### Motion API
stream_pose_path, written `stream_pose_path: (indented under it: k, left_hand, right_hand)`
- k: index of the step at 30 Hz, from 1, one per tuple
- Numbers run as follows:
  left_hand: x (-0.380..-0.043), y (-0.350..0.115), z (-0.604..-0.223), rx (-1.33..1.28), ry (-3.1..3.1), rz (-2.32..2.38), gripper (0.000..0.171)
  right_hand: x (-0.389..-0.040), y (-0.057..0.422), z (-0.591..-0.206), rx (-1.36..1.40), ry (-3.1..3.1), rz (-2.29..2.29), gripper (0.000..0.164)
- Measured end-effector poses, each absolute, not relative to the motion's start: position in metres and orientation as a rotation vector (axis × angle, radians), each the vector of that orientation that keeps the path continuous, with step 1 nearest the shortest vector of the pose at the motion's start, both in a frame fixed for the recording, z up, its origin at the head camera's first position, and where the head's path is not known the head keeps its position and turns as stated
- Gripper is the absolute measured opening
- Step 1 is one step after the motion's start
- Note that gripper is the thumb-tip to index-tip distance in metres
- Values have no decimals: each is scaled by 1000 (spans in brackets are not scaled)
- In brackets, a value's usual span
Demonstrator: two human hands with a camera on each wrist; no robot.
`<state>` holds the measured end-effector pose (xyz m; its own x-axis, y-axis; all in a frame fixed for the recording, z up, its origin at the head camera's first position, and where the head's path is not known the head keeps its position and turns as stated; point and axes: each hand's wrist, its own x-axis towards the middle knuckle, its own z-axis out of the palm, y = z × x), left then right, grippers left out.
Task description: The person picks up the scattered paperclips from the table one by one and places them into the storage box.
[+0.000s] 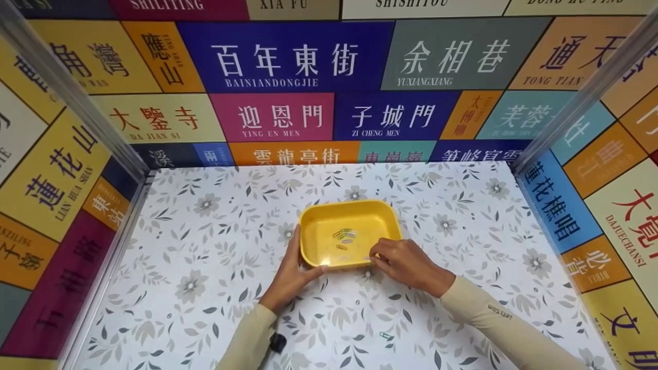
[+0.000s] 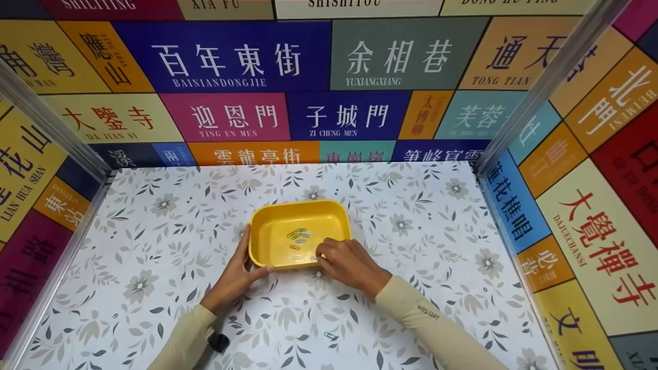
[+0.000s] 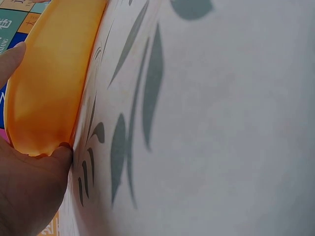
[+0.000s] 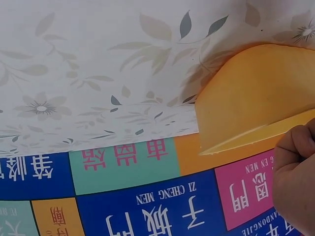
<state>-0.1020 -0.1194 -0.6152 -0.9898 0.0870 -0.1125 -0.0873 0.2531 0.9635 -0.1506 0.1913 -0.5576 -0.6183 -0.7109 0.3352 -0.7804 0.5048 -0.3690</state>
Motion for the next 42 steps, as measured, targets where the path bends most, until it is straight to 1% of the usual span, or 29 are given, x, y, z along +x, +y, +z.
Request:
stream_pose_path:
  k: [3, 9, 17, 25, 34, 42]
  left_hand:
    - [-102, -120, -615, -7, 2371, 1835, 132]
    - [-101, -120, -615, -8, 2367, 1841, 133]
    - [-103, -122, -618, 45, 2365, 1881, 130]
    - [-104, -120, -617, 15, 2382, 1837, 131]
    - [-103, -119, -615, -11, 2372, 1841, 130]
    - [-102, -119, -615, -2, 2357, 1861, 131]
  right_hand:
    - [-152, 189, -556, 1306, -2598, 743, 8]
    - [-160, 182, -552, 1309, -2670, 706, 4]
    - [-172, 175, -554, 1327, -2730, 654, 6]
    - [-181, 172, -553, 1353, -2785, 702, 8]
    - [-190, 163, -548, 1314, -2919, 674, 9]
    - [-200, 154, -549, 1387, -2922, 615, 10]
